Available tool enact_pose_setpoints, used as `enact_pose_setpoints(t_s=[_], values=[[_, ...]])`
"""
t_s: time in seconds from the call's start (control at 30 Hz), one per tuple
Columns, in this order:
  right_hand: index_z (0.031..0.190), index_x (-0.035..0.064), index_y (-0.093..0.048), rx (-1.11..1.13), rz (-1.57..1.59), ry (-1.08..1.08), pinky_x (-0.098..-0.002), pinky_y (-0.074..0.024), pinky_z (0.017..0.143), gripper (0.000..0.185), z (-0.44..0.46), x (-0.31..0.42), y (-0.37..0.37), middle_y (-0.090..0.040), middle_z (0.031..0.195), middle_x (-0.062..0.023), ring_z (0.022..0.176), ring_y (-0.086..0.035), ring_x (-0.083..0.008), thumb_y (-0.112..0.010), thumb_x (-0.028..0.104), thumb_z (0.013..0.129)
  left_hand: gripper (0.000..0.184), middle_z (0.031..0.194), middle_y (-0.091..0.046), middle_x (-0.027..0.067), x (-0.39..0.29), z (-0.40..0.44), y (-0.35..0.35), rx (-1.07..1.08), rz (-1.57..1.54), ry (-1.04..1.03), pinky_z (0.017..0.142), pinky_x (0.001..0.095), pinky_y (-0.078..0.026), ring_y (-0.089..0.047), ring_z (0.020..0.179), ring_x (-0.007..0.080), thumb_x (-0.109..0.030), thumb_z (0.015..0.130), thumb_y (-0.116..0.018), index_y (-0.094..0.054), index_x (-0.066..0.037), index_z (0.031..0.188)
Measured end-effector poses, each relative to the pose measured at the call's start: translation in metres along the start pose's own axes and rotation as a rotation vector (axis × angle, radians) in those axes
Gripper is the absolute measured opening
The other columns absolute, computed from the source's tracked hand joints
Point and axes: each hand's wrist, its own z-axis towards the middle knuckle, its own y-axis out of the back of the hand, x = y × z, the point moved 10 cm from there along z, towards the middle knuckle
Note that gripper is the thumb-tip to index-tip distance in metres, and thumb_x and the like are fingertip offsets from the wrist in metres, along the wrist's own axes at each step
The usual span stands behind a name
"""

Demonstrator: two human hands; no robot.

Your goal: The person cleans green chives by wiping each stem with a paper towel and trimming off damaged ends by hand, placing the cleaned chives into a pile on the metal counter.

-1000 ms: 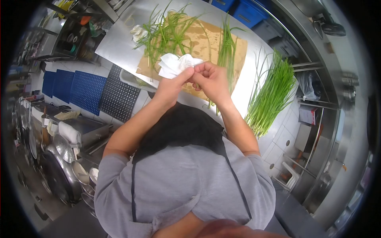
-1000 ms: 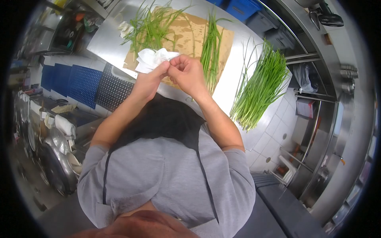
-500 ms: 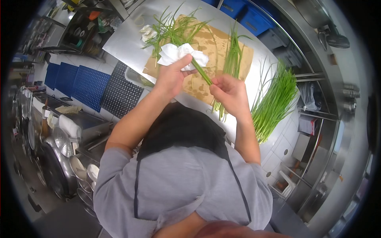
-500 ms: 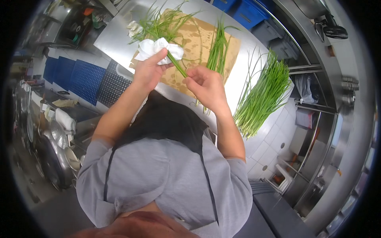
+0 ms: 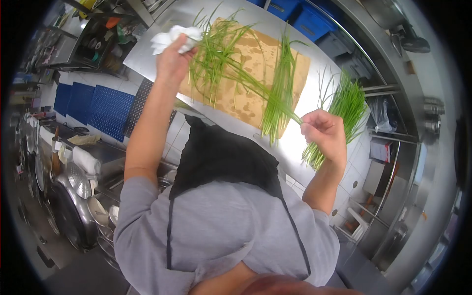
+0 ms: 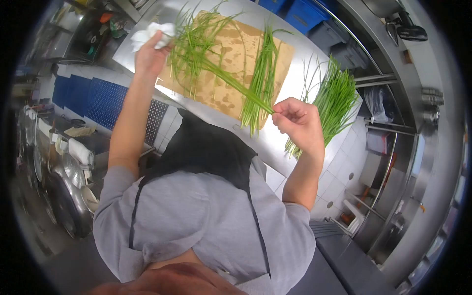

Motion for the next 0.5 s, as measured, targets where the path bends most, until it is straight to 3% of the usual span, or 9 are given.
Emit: enact_pose_setpoints(t_s=[0.07,0.13,0.2,0.4,0.5], values=[[0.088,-0.0036,-0.066,-0.002,0.056,0.030,-0.0196,-0.0441,0.051,0.007,-0.006,-0.006,0.015,-0.065,0.070,-0.0027,0.057,-0.056,-0.0052,-0.066,-0.001,0.081,0.026,0.112,-0.059,0.0163,-0.018,0.022,0.022,-0.021,-0.052,-0.060,0.087,0.0391,-0.055,-0.060,0.101,0.0310,-0.006,0.094,-0.059,-0.051,0.004,0.116],[0.088,-0.0042,-0.065,-0.017,0.107,0.052,-0.0204,-0.0453,0.051,0.008,-0.014,-0.009,0.031,-0.065,0.070,-0.0042,0.056,-0.056,-0.0067,-0.065,-0.003,0.080,0.032,0.112,-0.057,0.0169,-0.037,0.034,0.060,-0.241,-0.172,-0.059,0.084,0.0395,-0.057,-0.059,0.101,0.0342,-0.007,0.094,-0.059,-0.047,0.004,0.122],[0.089,-0.0044,-0.065,-0.063,0.149,0.051,-0.0213,-0.0462,0.051,0.009,-0.019,-0.012,0.043,-0.065,0.070,-0.0051,0.056,-0.057,-0.0078,-0.065,-0.003,0.080,0.030,0.111,-0.057,0.0184,-0.051,0.052,0.084,-0.110,-0.142,-0.095,0.083,0.0389,-0.056,-0.060,0.100,0.0343,-0.007,0.093,-0.060,-0.049,0.005,0.119],[0.090,-0.0039,-0.064,-0.119,0.333,0.094,-0.0266,-0.0496,0.050,0.009,-0.015,-0.021,0.054,-0.067,0.071,-0.0094,0.055,-0.060,-0.0132,-0.068,-0.001,0.082,0.034,0.117,-0.061,0.0144,-0.042,0.003,0.044,-0.035,0.087,-0.031,0.082,0.0374,-0.057,-0.062,0.102,0.0316,-0.006,0.092,-0.062,-0.052,0.002,0.123],[0.091,-0.0036,-0.064,-0.099,0.402,0.094,-0.0269,-0.0498,0.050,0.010,-0.009,-0.022,0.049,-0.067,0.072,-0.0097,0.056,-0.060,-0.0134,-0.068,0.000,0.083,0.037,0.120,-0.061,0.0111,-0.025,-0.014,0.019,0.119,0.139,0.004,0.080,0.0365,-0.056,-0.063,0.104,0.0273,-0.008,0.093,-0.061,-0.051,0.000,0.128]])
